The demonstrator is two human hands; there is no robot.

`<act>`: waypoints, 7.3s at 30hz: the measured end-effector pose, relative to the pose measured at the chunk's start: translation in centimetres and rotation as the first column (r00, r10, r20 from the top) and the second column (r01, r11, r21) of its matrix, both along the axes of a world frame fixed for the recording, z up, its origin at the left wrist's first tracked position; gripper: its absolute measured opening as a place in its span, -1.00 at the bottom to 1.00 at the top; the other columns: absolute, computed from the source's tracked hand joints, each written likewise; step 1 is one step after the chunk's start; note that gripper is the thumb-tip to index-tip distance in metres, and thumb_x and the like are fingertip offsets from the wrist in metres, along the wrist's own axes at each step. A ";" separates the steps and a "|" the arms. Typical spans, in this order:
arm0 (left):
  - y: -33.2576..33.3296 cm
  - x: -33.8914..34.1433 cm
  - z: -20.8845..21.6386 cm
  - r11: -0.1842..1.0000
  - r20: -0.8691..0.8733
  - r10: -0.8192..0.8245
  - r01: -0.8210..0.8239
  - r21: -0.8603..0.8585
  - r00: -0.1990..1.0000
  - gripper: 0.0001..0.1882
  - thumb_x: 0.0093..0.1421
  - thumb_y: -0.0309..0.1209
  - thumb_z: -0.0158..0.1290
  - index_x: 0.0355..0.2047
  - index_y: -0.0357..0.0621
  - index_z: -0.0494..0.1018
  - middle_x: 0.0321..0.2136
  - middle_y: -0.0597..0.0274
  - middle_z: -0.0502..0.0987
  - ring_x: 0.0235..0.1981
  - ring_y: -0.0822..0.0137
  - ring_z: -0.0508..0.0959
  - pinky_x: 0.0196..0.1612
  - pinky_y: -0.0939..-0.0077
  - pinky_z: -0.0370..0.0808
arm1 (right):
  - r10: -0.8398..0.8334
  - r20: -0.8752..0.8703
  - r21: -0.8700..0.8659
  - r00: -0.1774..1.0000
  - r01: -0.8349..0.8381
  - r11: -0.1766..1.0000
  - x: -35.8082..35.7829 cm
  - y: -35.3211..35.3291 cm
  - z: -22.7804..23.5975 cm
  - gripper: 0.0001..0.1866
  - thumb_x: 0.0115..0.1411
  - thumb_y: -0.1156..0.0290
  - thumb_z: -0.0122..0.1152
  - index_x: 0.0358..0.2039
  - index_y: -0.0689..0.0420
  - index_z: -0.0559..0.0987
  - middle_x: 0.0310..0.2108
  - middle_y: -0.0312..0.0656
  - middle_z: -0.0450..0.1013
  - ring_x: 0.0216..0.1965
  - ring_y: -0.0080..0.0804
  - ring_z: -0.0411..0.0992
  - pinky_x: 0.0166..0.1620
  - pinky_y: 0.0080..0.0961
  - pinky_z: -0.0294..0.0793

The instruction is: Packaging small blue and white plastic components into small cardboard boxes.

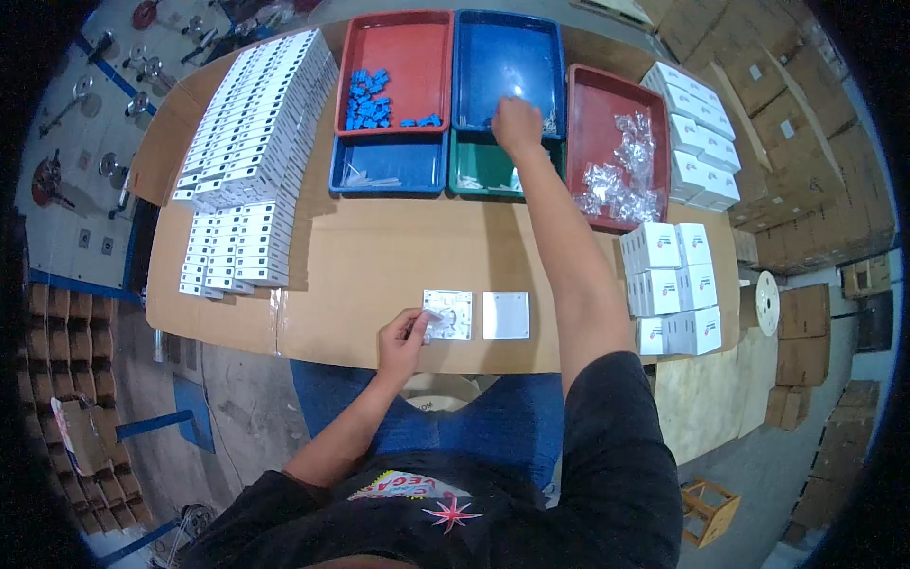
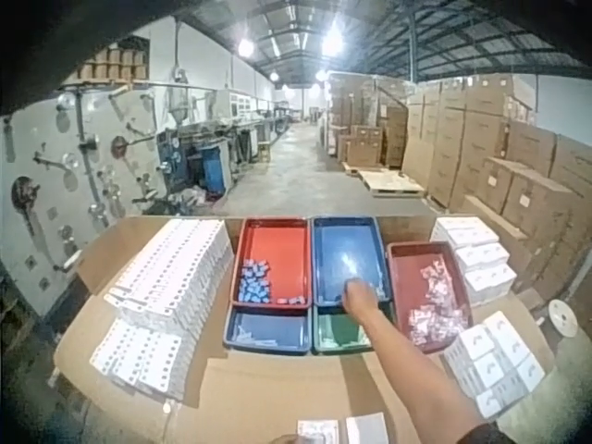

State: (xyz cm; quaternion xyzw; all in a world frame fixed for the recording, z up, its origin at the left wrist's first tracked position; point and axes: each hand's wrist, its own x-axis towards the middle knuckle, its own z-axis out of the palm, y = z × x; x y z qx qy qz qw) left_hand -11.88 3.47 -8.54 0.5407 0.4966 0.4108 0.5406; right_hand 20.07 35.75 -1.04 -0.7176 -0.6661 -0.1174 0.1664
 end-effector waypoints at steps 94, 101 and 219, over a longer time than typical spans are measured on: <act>1.0 -0.2 1.7 0.997 0.144 0.030 -0.020 -0.072 0.989 -0.70 0.44 -0.27 0.07 -0.09 -0.30 0.56 -0.35 0.27 0.62 -0.30 0.47 0.59 -0.15 0.54 0.51 | 0.096 -0.210 -0.166 0.973 -0.132 0.977 -17.1 -6.9 0.5 -0.80 0.19 0.41 0.15 -0.23 0.10 0.69 -0.26 0.04 0.64 -0.14 0.07 0.61 -0.13 -0.06 0.60; 1.2 0.1 1.7 0.996 0.171 0.083 -0.078 -0.039 0.982 -0.81 0.41 -0.39 0.12 -0.15 -0.31 0.58 -0.41 0.35 0.60 -0.36 0.59 0.55 -0.24 0.65 0.48 | 0.066 -0.017 -0.266 0.998 -0.068 0.962 -16.8 -4.6 -0.8 -0.82 0.21 0.45 0.15 -0.24 0.08 0.70 -0.20 0.02 0.64 -0.15 0.01 0.64 -0.13 -0.10 0.64; 1.6 -0.4 2.1 0.999 0.280 0.029 -0.041 0.036 0.960 -0.71 0.47 -0.35 -0.02 0.10 -0.24 0.40 -0.19 0.21 0.60 -0.31 0.53 0.54 -0.21 0.64 0.44 | 0.064 -0.996 0.070 -0.056 -0.100 0.993 -11.2 -33.3 0.0 -0.75 0.30 0.61 0.14 -0.02 0.28 0.59 -0.21 -0.19 0.55 -0.26 -0.47 0.60 -0.23 -0.58 0.60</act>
